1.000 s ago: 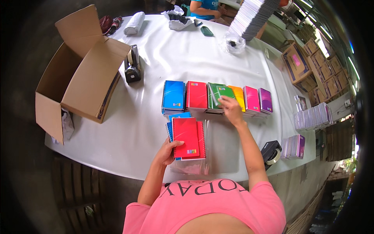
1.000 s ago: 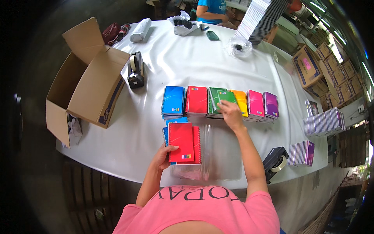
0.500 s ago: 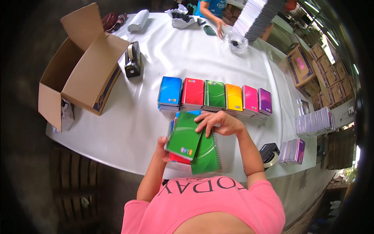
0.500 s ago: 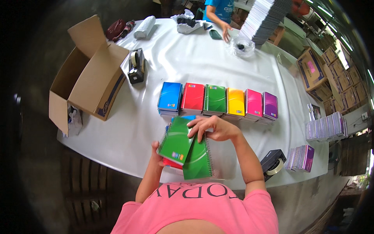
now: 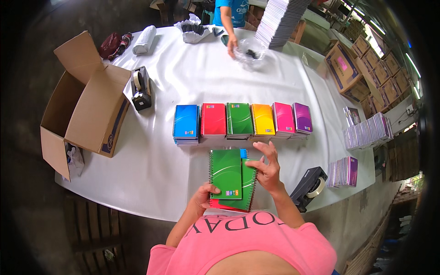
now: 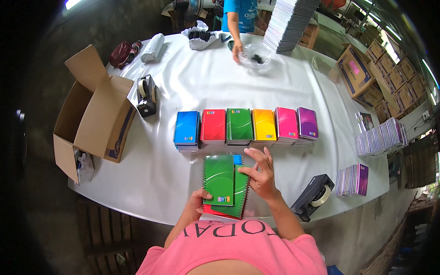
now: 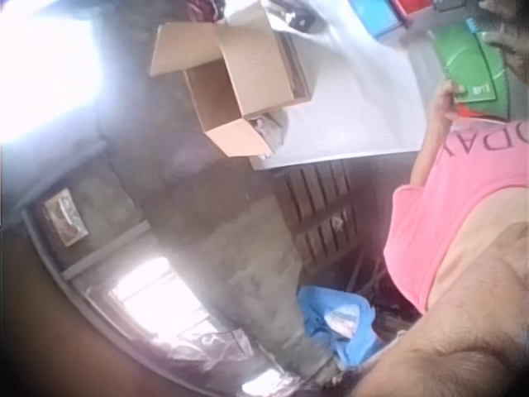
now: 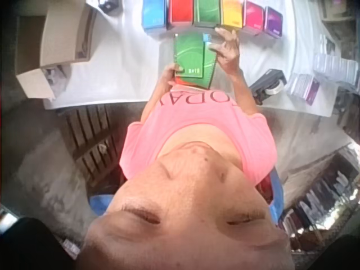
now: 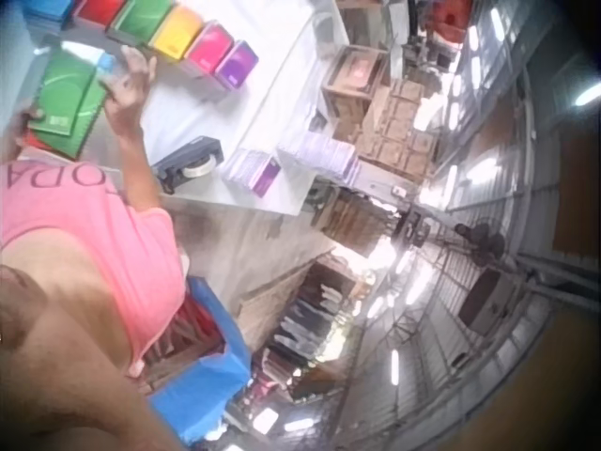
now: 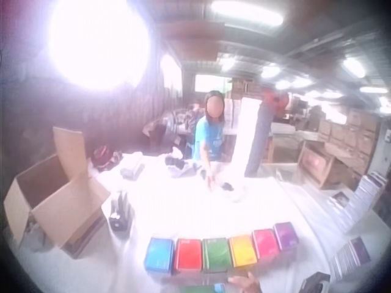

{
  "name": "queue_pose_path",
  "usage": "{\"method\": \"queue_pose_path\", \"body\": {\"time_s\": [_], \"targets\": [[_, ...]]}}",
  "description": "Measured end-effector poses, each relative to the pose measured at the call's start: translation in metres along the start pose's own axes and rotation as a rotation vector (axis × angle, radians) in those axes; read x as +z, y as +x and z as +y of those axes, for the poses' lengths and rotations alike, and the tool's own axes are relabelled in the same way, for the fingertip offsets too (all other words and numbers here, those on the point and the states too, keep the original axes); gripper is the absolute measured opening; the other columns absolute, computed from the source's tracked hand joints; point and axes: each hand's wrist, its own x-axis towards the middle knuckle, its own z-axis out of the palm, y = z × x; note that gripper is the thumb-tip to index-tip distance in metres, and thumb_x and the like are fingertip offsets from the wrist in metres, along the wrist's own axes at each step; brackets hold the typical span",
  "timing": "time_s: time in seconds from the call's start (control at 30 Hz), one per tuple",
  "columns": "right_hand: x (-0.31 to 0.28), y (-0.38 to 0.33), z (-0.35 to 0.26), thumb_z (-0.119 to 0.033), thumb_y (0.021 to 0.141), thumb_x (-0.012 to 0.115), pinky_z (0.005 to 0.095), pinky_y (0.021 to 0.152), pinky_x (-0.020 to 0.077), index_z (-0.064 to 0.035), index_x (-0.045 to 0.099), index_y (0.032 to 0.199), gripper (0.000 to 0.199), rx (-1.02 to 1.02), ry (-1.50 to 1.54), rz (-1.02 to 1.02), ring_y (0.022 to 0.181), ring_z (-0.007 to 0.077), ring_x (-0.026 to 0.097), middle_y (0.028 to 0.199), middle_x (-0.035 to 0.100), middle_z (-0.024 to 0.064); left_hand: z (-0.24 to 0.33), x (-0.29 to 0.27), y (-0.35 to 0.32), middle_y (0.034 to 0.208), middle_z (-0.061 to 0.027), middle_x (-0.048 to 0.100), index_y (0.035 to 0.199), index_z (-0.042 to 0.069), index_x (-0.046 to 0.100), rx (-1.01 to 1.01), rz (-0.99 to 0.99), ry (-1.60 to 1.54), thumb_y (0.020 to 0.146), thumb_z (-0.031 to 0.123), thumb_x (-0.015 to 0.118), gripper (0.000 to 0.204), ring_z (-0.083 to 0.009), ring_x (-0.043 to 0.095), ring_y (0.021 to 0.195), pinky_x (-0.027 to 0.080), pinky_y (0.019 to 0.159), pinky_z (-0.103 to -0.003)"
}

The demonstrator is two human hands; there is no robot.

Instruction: The person picks up notebooks of various colors, places them into plastic sleeves, applies tape from a dispenser to seal the bags, and stacks the packaged sets.

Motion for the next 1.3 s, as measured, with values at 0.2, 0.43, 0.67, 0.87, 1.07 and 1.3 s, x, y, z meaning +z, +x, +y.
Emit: {"method": "queue_pose_path", "body": {"time_s": [0.2,0.43,0.67,0.87,1.07,1.3], "targets": [[-0.039,0.029,0.124,-0.004,0.068,0.071,0.0465,0.11,0.0246,-0.0266,0.032,0.143,0.088,0.353,-0.385,-0.203,0.134,0.0332,0.031,0.146,0.031,0.0139,0.013,0.001,0.014,0.109,-0.0171,0.058,0.124,-0.004,0.044,0.02,-0.031,0.056,0.064,-0.001,0.053,0.061,-0.0298,0.062,0.097,0.052,0.087,-0.045],[-0.058,0.024,0.203,0.009,0.069,0.056,0.0376,0.104,0.0391,-0.0238,0.048,0.133,0.073,0.36,-0.313,-0.586,0.121,0.0316,0.048,0.134,0.047,0.017,0.024,-0.052,0.039,0.106,-0.0159,0.059,0.119,-0.004,0.046,0.05,0.096,0.036,0.067,0.0,0.054,0.053,-0.028,0.063,0.093,0.054,0.083,-0.042],[-0.058,0.03,0.172,-0.006,0.082,0.06,0.0404,0.065,0.0488,-0.0118,0.062,0.117,0.035,0.558,-0.336,-0.137,0.071,0.0353,0.062,0.084,0.063,0.023,0.011,-0.072,0.046,0.106,-0.013,0.057,0.122,0.003,0.043,0.109,0.277,0.27,0.069,-0.003,0.051,0.053,-0.0255,0.061,0.093,0.055,0.081,-0.042],[-0.052,0.019,0.146,-0.021,0.086,0.068,0.0286,0.063,0.0462,0.0026,0.065,0.094,0.025,0.383,0.136,0.384,0.069,0.012,0.06,0.079,0.068,0.0066,0.018,-0.07,0.046,0.107,-0.0128,0.055,0.123,0.006,0.041,0.05,0.234,0.203,0.067,-0.003,0.049,0.057,-0.0259,0.06,0.096,0.055,0.083,-0.042],[0.004,0.026,0.06,-0.001,0.08,0.067,0.0255,0.069,0.0509,-0.0006,0.064,0.104,0.024,0.299,0.601,0.184,0.074,0.0127,0.063,0.093,0.069,0.0064,0.02,-0.066,0.041,0.109,-0.0117,0.055,0.125,0.005,0.041,0.05,0.165,0.16,0.067,-0.003,0.049,0.059,-0.0246,0.06,0.096,0.055,0.084,-0.041],[0.03,0.013,-0.012,0.002,0.069,0.062,0.0336,0.074,0.055,-0.0054,0.06,0.118,0.049,-0.165,-0.037,-0.161,0.091,0.0264,0.067,0.108,0.065,0.0158,0.006,-0.065,0.031,0.116,-0.0098,0.055,0.131,0.008,0.037,0.253,0.224,0.155,0.081,0.008,0.06,0.055,-0.025,0.06,0.102,0.054,0.086,-0.043]]}}
